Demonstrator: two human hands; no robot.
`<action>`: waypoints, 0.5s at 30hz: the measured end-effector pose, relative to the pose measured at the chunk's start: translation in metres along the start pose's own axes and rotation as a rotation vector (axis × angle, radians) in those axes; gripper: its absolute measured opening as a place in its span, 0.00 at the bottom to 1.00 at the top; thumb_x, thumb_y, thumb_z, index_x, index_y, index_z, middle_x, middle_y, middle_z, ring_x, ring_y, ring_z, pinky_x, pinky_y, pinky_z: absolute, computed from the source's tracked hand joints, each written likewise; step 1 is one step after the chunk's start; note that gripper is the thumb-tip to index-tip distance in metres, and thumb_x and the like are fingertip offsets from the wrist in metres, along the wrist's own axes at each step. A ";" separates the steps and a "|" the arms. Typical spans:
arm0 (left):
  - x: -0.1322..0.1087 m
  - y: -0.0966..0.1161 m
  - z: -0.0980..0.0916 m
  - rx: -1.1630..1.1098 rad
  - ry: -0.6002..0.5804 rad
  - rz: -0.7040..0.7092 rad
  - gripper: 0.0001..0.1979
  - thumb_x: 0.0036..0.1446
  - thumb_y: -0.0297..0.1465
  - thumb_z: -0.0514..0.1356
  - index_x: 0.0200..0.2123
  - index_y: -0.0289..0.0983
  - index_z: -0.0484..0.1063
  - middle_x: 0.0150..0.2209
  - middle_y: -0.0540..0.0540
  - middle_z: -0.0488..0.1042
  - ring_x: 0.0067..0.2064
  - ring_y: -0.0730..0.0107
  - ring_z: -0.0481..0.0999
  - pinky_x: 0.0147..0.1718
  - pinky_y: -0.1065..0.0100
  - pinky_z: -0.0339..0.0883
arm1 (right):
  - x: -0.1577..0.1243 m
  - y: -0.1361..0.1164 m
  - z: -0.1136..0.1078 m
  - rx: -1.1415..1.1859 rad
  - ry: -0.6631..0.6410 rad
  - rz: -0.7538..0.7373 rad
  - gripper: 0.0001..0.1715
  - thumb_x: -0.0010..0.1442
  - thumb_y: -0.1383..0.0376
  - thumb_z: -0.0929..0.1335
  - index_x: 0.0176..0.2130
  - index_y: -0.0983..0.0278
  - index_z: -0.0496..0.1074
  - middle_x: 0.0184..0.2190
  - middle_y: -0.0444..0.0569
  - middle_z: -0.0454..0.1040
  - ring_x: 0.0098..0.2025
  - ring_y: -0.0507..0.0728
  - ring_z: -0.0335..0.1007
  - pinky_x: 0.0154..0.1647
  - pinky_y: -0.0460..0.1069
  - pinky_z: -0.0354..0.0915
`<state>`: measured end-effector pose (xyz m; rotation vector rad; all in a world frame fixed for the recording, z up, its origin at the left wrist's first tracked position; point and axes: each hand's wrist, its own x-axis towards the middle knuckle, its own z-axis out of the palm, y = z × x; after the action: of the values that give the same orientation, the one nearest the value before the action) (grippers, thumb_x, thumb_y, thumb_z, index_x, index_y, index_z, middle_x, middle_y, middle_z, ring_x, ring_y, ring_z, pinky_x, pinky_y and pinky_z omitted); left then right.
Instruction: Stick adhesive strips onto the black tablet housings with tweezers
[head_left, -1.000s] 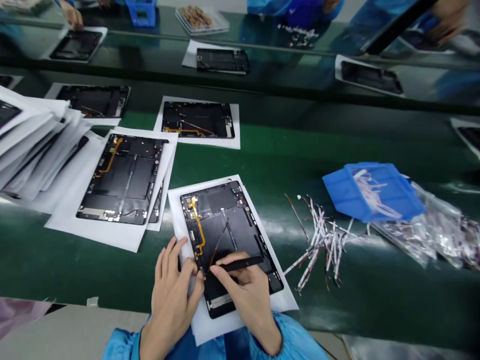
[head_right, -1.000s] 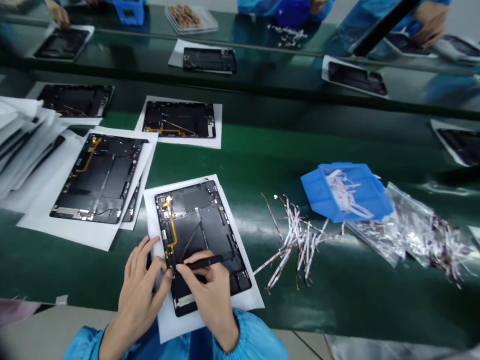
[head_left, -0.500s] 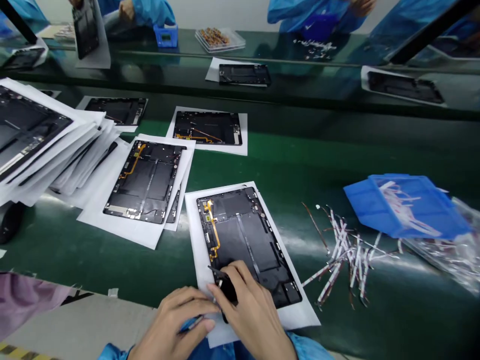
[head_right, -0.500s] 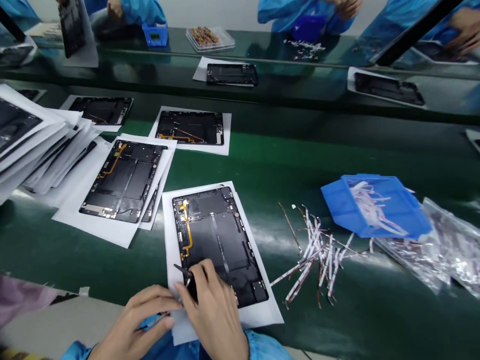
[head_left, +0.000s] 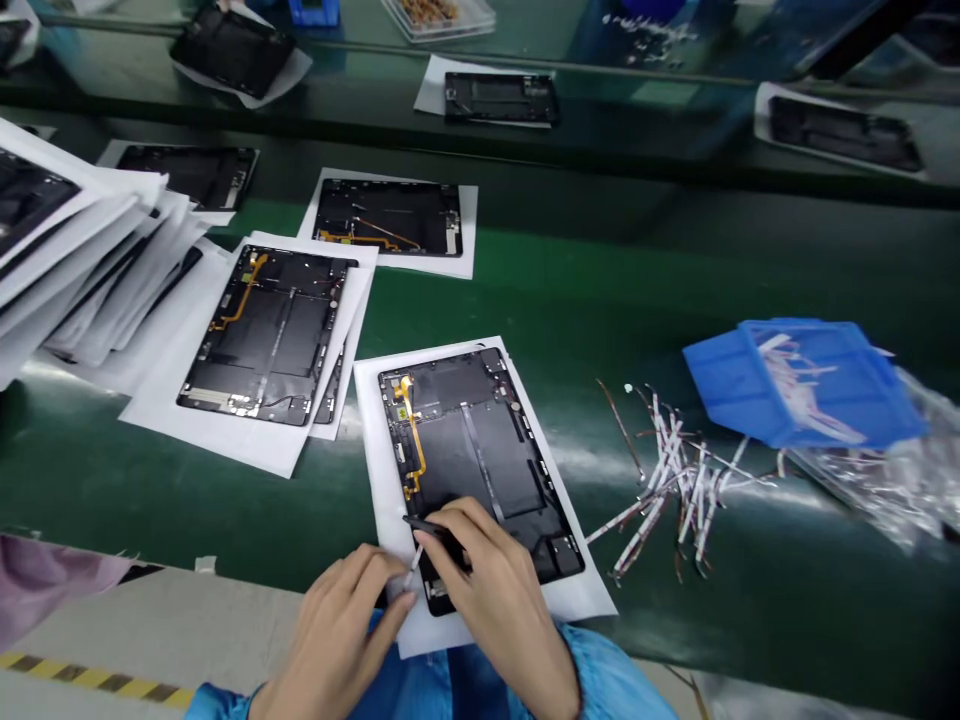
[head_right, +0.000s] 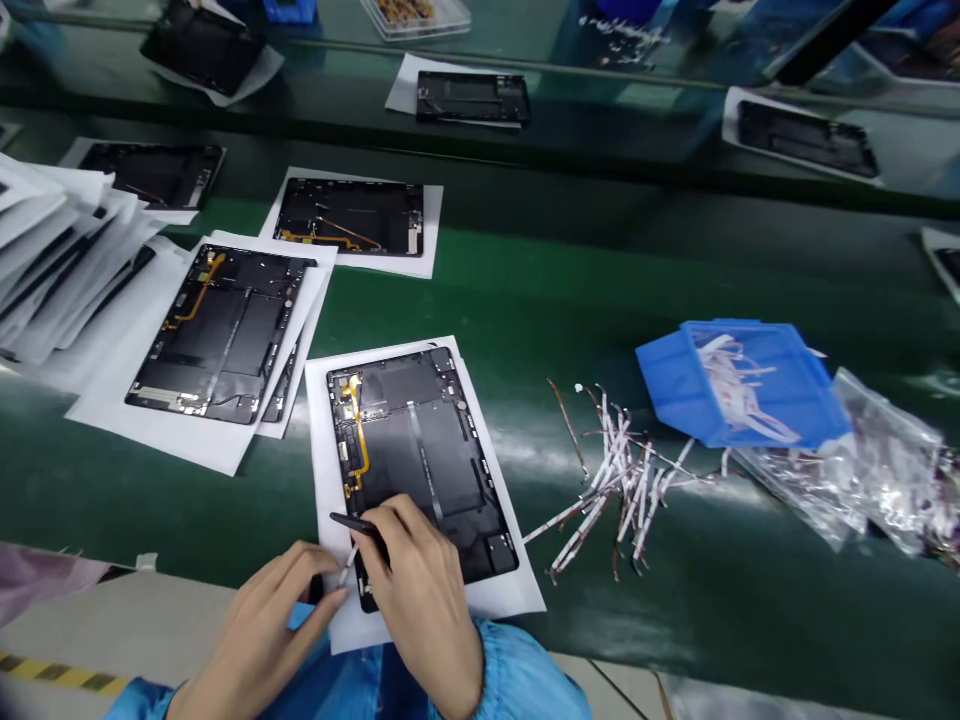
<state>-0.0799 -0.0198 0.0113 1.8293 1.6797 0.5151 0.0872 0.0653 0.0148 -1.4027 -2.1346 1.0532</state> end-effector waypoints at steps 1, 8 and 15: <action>0.001 0.000 0.001 -0.010 0.007 -0.018 0.04 0.68 0.32 0.54 0.45 0.42 0.65 0.40 0.49 0.74 0.36 0.67 0.76 0.34 0.66 0.71 | -0.001 0.001 0.001 0.034 0.023 -0.012 0.07 0.64 0.72 0.67 0.40 0.60 0.72 0.38 0.44 0.74 0.37 0.55 0.76 0.38 0.48 0.71; 0.008 0.002 0.002 -0.067 0.001 -0.071 0.05 0.68 0.32 0.55 0.44 0.43 0.69 0.42 0.48 0.73 0.43 0.66 0.76 0.41 0.66 0.70 | -0.011 0.006 0.011 0.206 0.230 -0.103 0.15 0.63 0.76 0.65 0.41 0.59 0.76 0.43 0.47 0.75 0.40 0.52 0.77 0.45 0.46 0.71; 0.018 0.013 -0.006 -0.349 0.039 -0.156 0.10 0.67 0.34 0.56 0.33 0.39 0.71 0.29 0.51 0.73 0.30 0.73 0.73 0.30 0.74 0.67 | -0.010 -0.008 -0.019 0.714 0.056 0.010 0.04 0.56 0.70 0.74 0.33 0.61 0.78 0.27 0.42 0.79 0.27 0.50 0.74 0.28 0.42 0.70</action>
<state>-0.0717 -0.0019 0.0219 1.4354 1.6231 0.7295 0.0988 0.0621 0.0336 -1.0655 -1.4691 1.5472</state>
